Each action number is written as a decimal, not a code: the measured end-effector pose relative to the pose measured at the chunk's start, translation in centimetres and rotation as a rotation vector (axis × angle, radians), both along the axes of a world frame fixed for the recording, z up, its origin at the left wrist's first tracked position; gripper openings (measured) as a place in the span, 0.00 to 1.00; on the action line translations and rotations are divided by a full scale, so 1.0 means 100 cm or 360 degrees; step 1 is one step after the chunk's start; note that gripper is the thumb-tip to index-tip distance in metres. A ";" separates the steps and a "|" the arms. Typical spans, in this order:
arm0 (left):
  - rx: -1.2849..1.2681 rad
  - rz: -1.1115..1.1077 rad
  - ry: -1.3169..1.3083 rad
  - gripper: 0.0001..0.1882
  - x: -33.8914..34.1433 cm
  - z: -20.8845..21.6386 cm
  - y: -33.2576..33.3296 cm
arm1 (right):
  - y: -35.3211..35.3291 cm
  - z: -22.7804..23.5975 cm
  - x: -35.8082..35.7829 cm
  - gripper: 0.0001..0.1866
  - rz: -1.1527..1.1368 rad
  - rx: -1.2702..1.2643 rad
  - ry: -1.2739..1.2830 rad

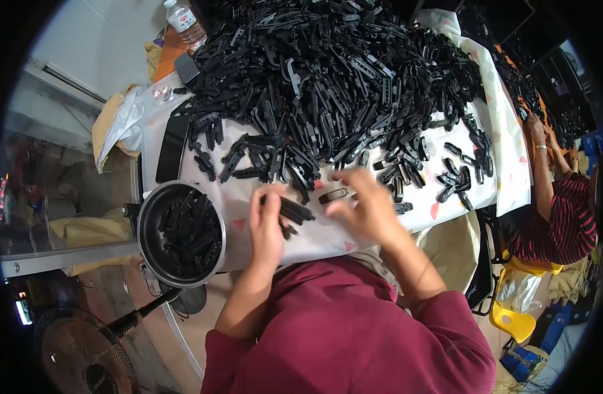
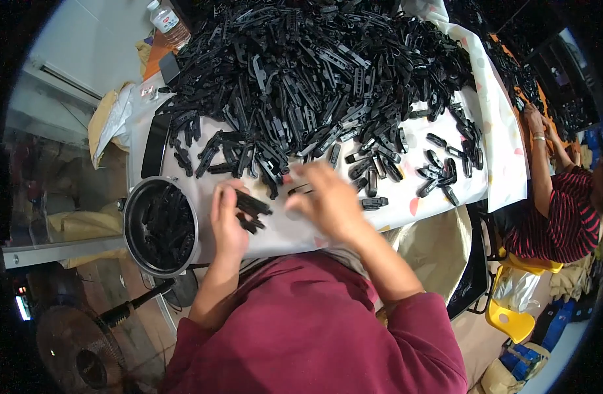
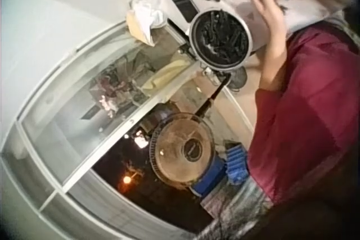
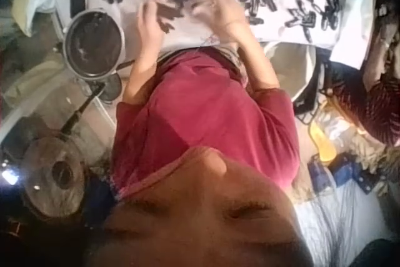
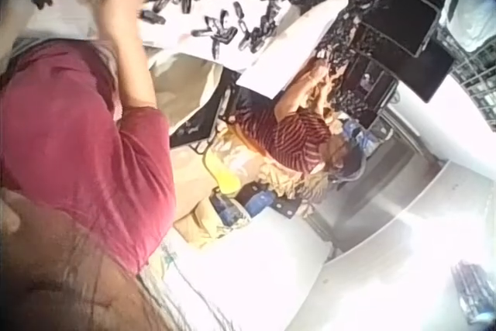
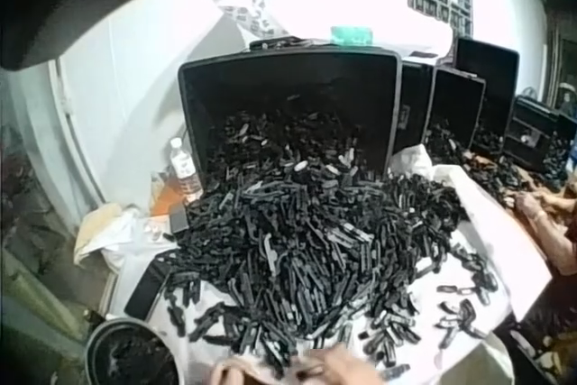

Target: Sorting and inspecting black plastic components from a large pile into a metal bowl.

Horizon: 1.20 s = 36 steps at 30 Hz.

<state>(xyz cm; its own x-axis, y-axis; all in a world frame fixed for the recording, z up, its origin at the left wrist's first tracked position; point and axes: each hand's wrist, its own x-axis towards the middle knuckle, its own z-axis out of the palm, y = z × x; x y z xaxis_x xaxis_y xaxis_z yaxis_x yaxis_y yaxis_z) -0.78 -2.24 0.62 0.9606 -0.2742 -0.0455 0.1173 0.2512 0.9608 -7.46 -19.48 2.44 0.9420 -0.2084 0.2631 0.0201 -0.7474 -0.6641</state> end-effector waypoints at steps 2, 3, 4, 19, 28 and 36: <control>0.0068 0.0205 0.0092 0.11 0.020 -0.002 0.008 | -0.035 -0.014 0.010 0.15 -0.0127 -0.0473 0.0186; 0.0466 0.0165 -0.0031 0.13 0.032 0.003 0.010 | -0.048 -0.018 0.012 0.15 -0.0185 -0.0772 0.0311; 0.0970 0.0195 -0.0268 0.12 0.041 0.005 0.007 | -0.055 -0.022 0.013 0.15 -0.0197 -0.0776 0.0317; 0.0597 -0.0333 -0.0046 0.05 0.036 0.026 -0.002 | -0.033 0.005 0.005 0.10 -0.0111 0.1012 0.0191; 0.0581 -0.0518 -0.1293 0.09 0.019 0.044 -0.007 | 0.030 0.017 -0.015 0.11 0.0092 0.1574 -0.0409; 0.0496 -0.0653 -0.1073 0.21 0.012 0.043 0.002 | 0.023 0.028 -0.015 0.11 0.0131 0.0870 -0.0576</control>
